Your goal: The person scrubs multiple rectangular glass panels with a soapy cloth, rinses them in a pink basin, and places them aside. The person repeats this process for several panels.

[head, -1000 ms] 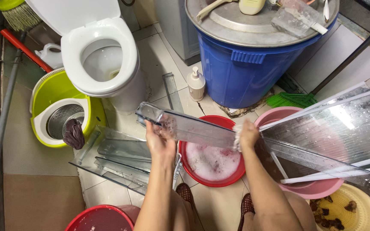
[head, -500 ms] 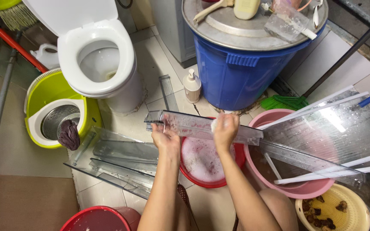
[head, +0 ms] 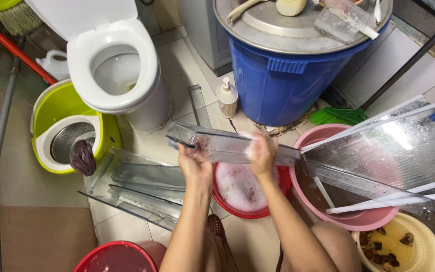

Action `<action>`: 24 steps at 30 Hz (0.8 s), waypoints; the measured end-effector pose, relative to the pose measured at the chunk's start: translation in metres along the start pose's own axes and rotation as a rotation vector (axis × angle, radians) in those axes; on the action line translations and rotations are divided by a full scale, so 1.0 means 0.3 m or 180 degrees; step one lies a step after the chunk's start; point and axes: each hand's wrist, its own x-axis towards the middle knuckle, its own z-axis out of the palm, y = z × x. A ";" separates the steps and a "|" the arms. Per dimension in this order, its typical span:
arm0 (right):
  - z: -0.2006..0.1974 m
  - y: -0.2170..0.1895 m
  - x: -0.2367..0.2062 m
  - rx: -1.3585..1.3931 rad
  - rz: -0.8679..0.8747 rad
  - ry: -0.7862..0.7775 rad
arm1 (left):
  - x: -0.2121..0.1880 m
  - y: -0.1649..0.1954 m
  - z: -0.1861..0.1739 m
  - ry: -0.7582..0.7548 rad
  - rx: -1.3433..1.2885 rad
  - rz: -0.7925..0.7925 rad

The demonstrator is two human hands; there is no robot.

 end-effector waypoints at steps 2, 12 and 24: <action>-0.047 0.118 -0.041 0.0321 0.1095 0.0112 | -0.019 0.037 0.002 -0.0005 0.0150 0.0005; 0.015 -0.186 0.048 0.1047 0.1846 -0.1106 | 0.072 -0.047 -0.032 -0.1337 0.0610 -0.0640; -0.134 -0.370 0.239 0.2125 0.0636 -0.0846 | 0.020 -0.110 -0.053 -0.1009 0.1872 -0.1165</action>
